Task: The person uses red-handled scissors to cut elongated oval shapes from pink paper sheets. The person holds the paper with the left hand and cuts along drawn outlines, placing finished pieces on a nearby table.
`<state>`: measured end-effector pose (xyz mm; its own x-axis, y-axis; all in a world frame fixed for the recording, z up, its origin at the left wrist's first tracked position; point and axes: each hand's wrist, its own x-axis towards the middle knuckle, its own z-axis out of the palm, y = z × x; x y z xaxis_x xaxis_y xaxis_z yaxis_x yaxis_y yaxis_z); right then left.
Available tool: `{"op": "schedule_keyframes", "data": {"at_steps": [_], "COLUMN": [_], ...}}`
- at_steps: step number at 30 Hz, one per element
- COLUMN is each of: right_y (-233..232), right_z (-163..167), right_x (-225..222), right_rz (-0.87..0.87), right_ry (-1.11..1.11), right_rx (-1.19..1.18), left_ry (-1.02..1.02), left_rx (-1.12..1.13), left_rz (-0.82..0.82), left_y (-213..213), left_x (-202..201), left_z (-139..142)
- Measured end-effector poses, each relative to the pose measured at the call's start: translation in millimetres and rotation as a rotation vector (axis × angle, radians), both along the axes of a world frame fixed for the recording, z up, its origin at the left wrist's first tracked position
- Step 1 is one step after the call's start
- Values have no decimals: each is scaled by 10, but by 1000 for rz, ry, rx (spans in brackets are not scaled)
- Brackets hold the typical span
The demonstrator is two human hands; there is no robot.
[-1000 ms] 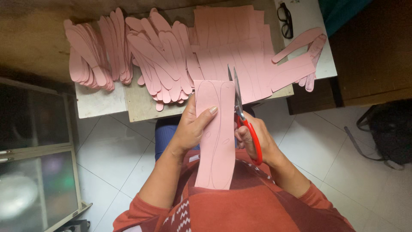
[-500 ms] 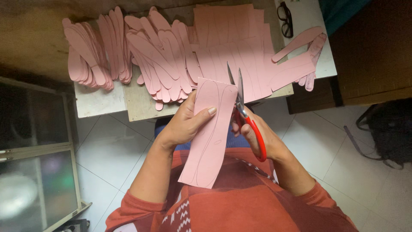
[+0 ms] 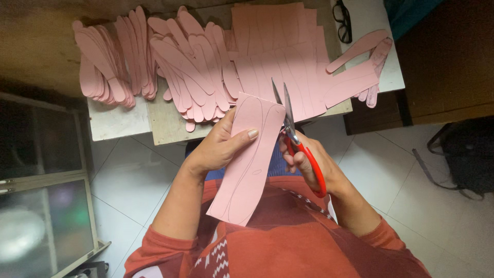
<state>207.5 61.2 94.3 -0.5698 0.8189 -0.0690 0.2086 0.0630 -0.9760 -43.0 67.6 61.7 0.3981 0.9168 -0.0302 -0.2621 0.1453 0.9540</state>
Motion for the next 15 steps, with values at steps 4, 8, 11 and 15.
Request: {"op": "schedule_keyframes", "data": {"at_steps": [4,8,11,15], "right_y": [-2,52,60,6], "right_z": [27,21,-68,-335], "right_x": [80,211,228,-46], "right_rz": [26,88,61,-113], "right_ry": [8,-40,51,377], "right_rx": [-85,-73,-145,-276], "left_ry": [50,99,-418,-479], "left_rx": [-42,-110,-398,-370], "left_rz": [-23,-32,12,26], "left_y": [12,50,87,-25], "left_x": [-35,-58,-48,274], "left_z": [26,80,62,-220]}}
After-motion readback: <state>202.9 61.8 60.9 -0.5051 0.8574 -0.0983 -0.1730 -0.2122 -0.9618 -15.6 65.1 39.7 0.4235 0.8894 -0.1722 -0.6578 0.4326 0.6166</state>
